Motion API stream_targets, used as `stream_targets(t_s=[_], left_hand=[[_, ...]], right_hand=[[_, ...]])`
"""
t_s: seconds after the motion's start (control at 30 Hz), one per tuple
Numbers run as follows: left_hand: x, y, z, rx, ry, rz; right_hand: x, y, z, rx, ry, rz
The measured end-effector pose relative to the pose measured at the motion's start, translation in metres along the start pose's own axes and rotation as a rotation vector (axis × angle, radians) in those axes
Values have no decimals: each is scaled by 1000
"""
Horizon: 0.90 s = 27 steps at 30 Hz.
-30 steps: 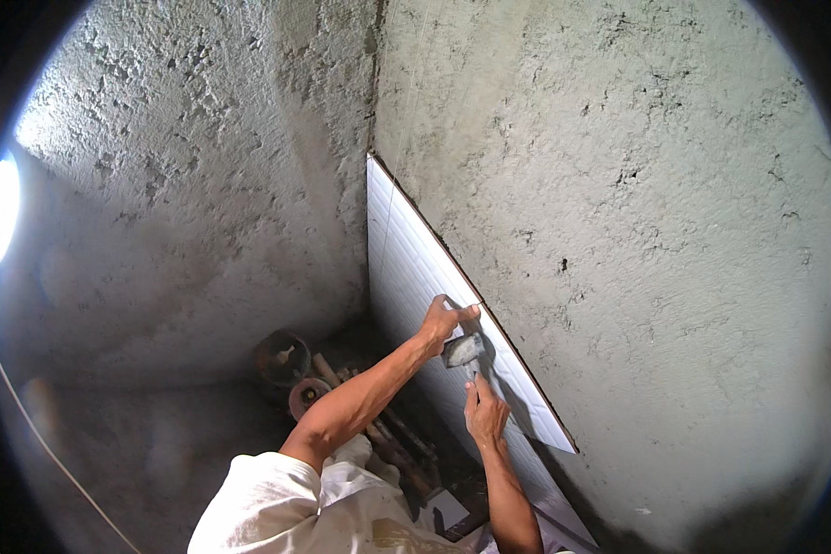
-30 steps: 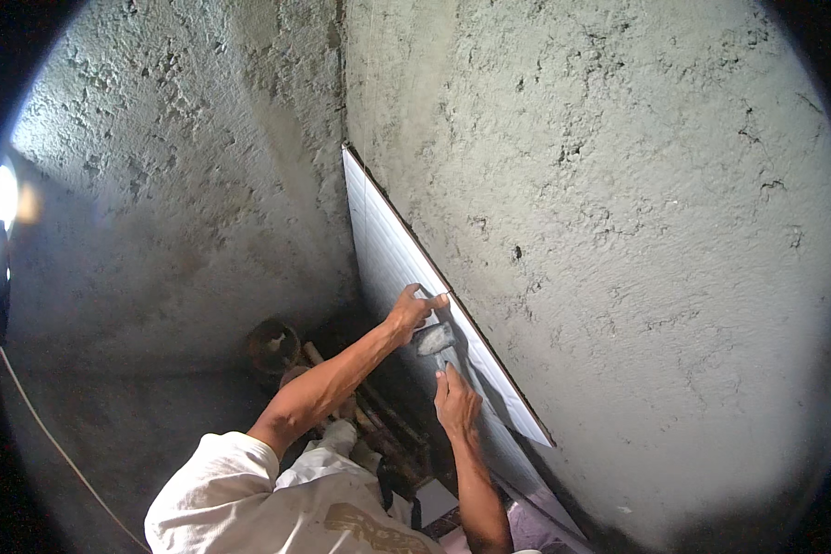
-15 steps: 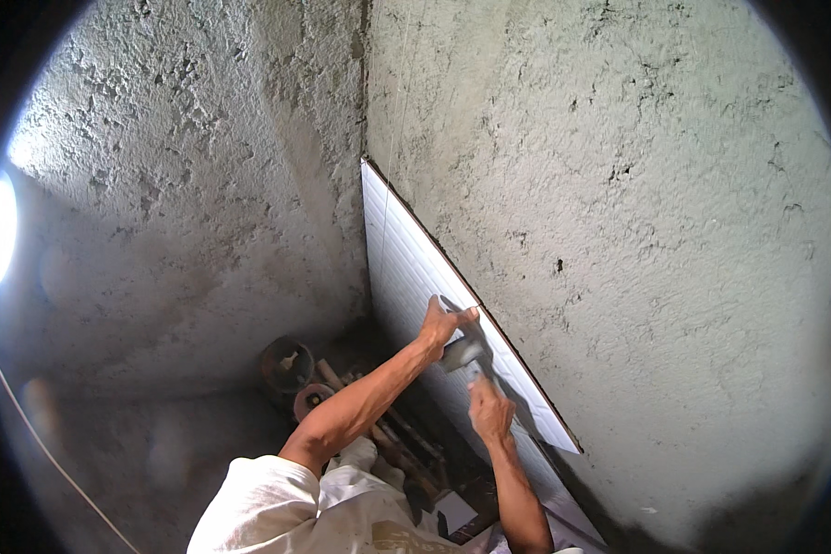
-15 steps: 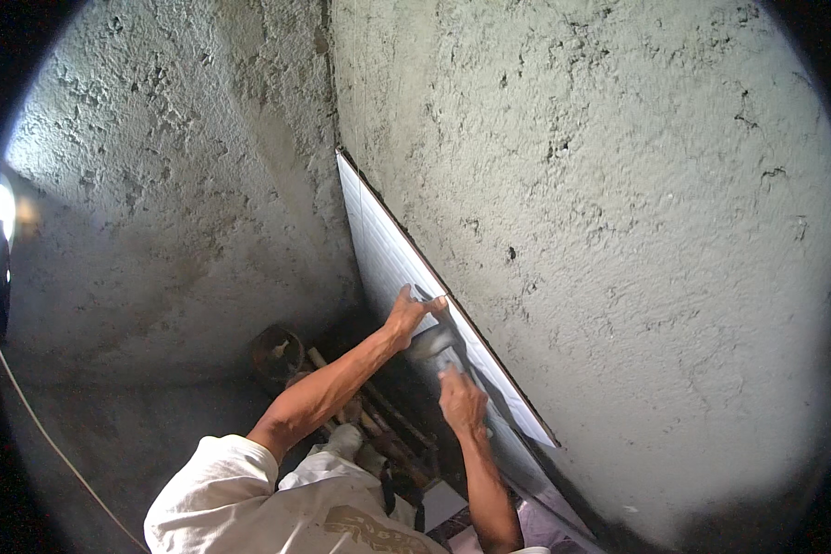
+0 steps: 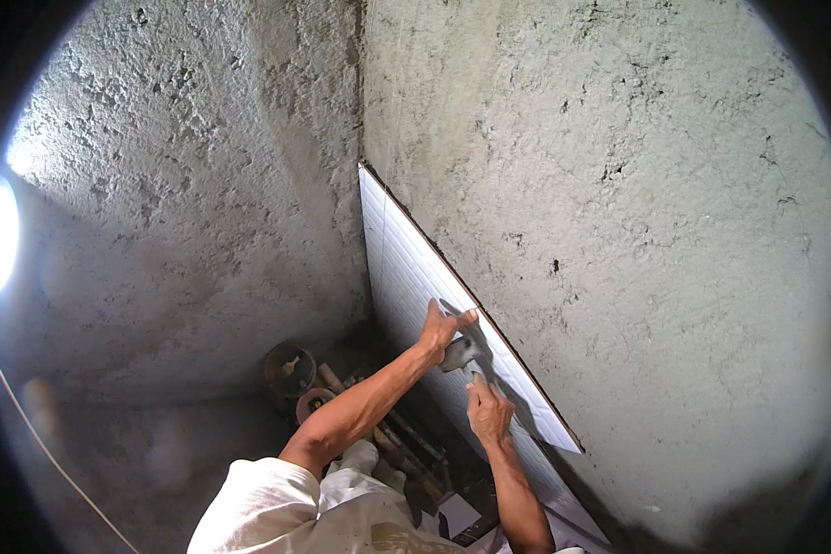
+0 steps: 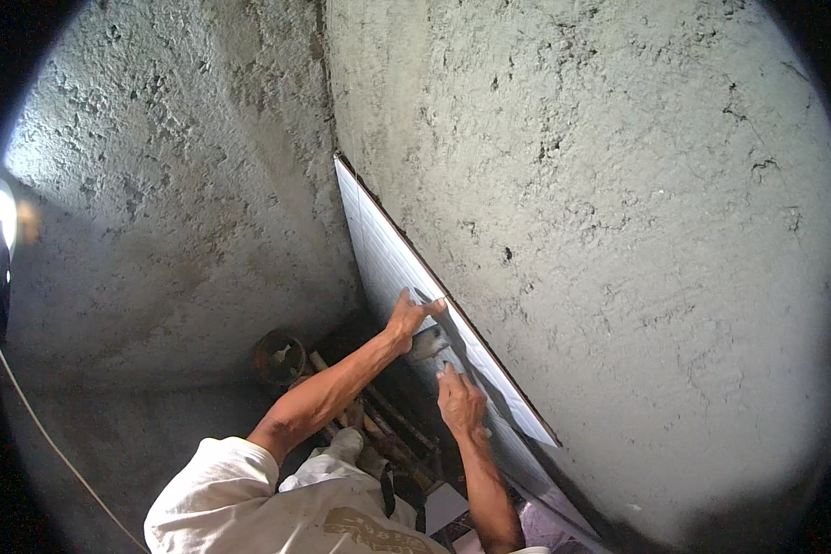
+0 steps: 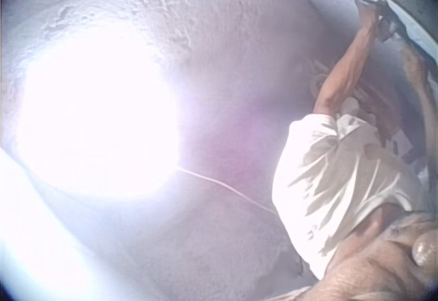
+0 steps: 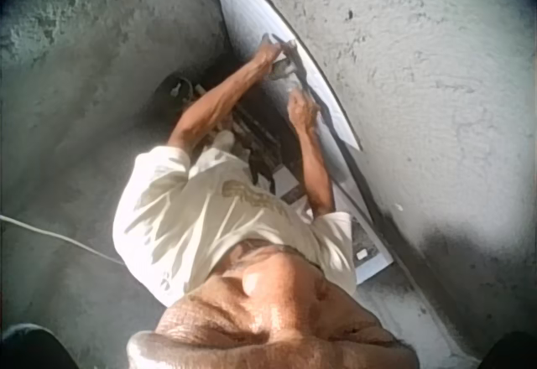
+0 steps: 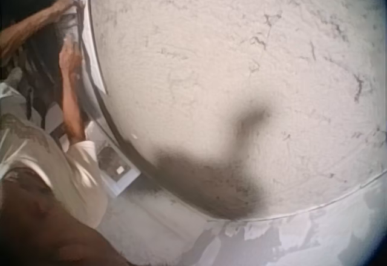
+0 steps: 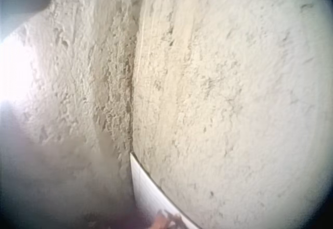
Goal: The person is installing white tiles on a curved wall using a hammer and trowel. They tap tiles into place, apply mortar, and adjust the tiles to ensure proper alignment.
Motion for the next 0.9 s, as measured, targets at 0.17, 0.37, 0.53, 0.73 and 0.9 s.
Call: stream_targets(t_s=[0.17,0.37,0.53,0.73,0.9], left_hand=[[1,1,-1,-7,-21,-19],[-1,6,-2,-30,-5,-25],[1,-8,5,5,-10,-10],[-2,-3,5,-12,-14,-55],[-1,-9,2,34,12,-5]], right_hand=[[3,2,-5,21,26,92],[4,6,9,4,11,65],[3,9,-23,117,-29,-18],[-1,11,3,-43,56,123],[-3,9,-11,39,19,-16]])
Point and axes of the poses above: each hand's wrist, its own y-axis away from the middle knuckle, its own x-axis out of the palm, z = x × y, the point moved 10 cm from there along -y, towards the middle knuckle, and after that the axes turned 5 degrees about -x, right-handed, at the moved point
